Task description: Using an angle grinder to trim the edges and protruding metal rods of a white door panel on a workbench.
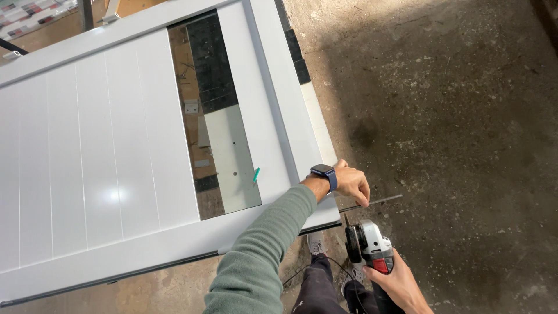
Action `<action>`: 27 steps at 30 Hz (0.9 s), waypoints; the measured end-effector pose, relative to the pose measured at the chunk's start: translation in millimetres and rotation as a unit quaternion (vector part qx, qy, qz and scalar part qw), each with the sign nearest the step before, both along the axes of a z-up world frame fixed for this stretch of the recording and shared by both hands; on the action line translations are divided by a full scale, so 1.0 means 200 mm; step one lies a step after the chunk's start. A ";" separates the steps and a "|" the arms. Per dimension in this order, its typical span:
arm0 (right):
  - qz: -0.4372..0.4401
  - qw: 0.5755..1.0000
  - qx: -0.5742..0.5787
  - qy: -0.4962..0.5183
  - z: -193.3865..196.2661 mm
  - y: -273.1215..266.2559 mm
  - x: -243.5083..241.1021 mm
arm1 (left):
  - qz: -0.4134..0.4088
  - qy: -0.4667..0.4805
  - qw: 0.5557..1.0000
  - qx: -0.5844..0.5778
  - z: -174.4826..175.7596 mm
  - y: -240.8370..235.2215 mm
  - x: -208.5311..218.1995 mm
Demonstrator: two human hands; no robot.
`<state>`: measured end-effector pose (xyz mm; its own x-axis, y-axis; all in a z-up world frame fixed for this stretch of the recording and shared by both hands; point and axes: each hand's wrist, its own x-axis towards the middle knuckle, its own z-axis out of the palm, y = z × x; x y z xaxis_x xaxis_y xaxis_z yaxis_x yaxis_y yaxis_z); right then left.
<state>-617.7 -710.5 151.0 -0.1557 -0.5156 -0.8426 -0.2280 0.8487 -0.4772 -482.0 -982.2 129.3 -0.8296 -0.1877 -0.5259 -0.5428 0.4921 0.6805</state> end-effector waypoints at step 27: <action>0.025 0.994 -0.103 0.011 0.08 0.00 -0.01 | 0.013 -0.017 1.000 -0.005 0.09 0.01 0.00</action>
